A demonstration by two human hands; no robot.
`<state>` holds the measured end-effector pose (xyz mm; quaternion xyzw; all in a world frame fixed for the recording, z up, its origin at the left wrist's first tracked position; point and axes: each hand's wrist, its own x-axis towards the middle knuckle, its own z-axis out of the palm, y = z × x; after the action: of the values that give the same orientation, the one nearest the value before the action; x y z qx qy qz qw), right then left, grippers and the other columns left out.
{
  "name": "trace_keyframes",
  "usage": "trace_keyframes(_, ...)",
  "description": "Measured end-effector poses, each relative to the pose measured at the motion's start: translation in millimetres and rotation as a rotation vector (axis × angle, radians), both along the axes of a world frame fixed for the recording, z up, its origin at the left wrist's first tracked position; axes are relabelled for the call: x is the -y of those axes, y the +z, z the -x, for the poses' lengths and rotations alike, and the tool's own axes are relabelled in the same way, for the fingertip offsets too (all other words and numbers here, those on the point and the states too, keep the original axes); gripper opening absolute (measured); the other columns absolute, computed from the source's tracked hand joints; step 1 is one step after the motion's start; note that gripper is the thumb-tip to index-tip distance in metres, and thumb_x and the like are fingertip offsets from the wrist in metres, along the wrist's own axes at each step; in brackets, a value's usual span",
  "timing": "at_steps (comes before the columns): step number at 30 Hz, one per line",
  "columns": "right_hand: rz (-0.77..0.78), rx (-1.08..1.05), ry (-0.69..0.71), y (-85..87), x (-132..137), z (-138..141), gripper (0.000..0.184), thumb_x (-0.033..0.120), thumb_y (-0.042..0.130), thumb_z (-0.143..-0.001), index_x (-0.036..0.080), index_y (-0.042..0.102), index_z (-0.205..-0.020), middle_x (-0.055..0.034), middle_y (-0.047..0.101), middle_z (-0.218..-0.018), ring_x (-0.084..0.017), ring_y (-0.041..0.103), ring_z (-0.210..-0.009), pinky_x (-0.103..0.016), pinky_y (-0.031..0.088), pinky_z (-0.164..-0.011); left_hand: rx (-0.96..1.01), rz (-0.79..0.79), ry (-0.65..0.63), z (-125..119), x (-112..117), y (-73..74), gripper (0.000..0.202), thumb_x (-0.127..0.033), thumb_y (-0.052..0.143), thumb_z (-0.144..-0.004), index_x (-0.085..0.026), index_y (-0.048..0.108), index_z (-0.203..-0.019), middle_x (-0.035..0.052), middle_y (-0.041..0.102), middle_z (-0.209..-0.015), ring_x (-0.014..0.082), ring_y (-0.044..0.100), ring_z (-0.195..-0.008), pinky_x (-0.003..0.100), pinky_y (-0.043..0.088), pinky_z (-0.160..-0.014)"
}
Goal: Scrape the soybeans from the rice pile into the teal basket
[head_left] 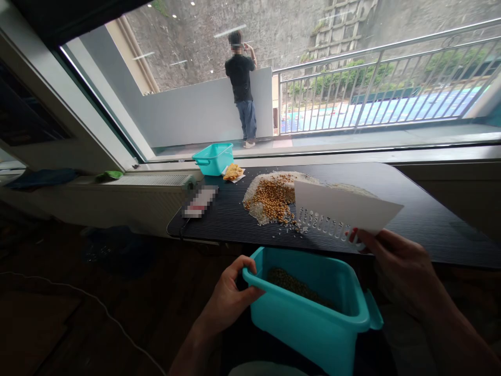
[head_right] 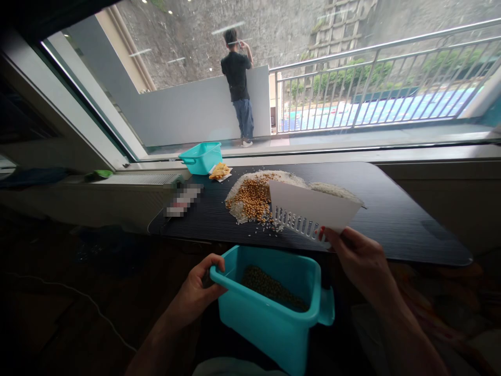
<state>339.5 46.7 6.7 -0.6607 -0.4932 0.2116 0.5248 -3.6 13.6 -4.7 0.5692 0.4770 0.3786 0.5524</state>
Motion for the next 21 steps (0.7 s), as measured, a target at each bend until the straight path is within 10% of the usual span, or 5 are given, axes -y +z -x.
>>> trace_keyframes(21,0.05,-0.128,0.182,9.3,-27.0,1.4,0.059,0.081,0.084,-0.062,0.024,0.085,-0.077,-0.006,0.08,-0.075,-0.023,0.071,-0.069,-0.036,0.062,-0.065,0.041,-0.009,-0.008,2.2,-1.6,-6.2,0.039,-0.048,0.088,-0.082,-0.022,0.061,-0.091,-0.0067,0.044,-0.076,0.0126,0.038,-0.068,0.022,0.036,-0.061)
